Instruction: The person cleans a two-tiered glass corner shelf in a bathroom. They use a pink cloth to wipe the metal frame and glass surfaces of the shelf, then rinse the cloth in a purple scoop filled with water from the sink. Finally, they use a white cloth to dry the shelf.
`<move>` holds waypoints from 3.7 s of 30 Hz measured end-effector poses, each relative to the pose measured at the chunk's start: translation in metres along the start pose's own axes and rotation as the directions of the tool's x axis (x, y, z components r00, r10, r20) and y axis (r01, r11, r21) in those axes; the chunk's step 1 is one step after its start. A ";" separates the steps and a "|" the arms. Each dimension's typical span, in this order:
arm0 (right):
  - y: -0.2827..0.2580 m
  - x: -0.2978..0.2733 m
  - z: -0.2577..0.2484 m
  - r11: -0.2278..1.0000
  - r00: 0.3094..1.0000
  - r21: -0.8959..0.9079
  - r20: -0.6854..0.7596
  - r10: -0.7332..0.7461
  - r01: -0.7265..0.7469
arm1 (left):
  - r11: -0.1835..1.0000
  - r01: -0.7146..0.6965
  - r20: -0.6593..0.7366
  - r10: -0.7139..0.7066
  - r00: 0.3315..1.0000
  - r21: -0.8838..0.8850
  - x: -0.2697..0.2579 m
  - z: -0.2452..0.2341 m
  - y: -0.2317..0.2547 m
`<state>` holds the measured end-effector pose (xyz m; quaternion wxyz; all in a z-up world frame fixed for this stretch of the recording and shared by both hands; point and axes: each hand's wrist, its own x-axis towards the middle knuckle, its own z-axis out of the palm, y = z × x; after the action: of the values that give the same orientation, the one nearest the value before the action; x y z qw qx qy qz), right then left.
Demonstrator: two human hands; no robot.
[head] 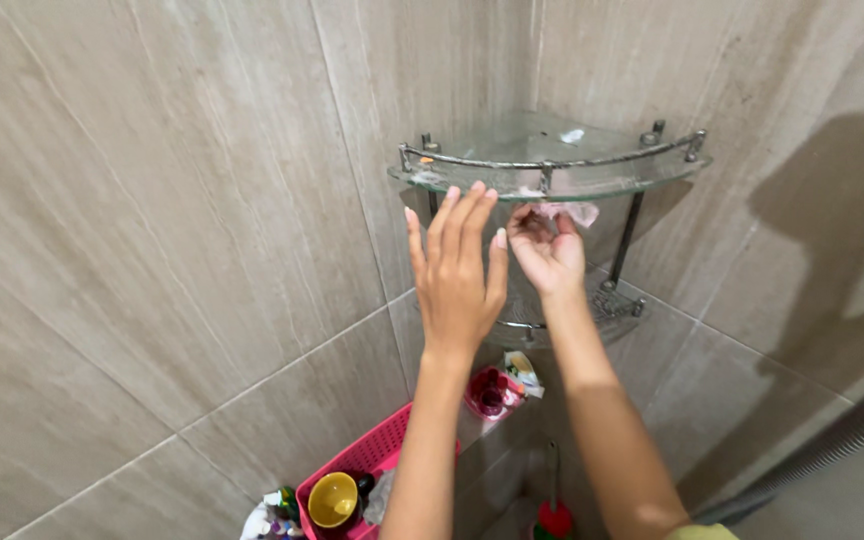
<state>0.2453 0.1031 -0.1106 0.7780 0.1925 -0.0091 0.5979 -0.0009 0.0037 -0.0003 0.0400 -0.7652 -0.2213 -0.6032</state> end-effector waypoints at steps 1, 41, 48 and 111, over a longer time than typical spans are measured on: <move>-0.006 0.014 -0.009 0.999 0.999 -0.005 0.010 -0.044 0.044 | 1.000 -0.001 -0.002 0.001 1.000 0.002 0.001 0.001 -0.001; 0.078 0.025 0.109 0.113 0.884 -0.888 0.457 0.097 0.446 | 0.916 -0.154 -0.253 0.061 0.966 -0.371 0.051 0.049 -0.065; 0.075 0.021 0.119 -0.020 0.850 -0.853 0.516 0.110 0.521 | 0.912 -0.156 -0.256 0.059 0.965 -0.379 0.053 0.049 -0.065; 0.060 -0.055 0.299 -0.920 0.941 0.264 0.252 -0.224 -0.290 | 0.937 -0.153 -0.233 0.080 0.969 -0.314 0.047 0.039 -0.053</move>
<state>0.2384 -0.0284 0.1693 -0.1371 0.8644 0.4571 0.1582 0.0224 0.0775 0.0224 -0.0287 -0.7027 -0.0656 -0.7079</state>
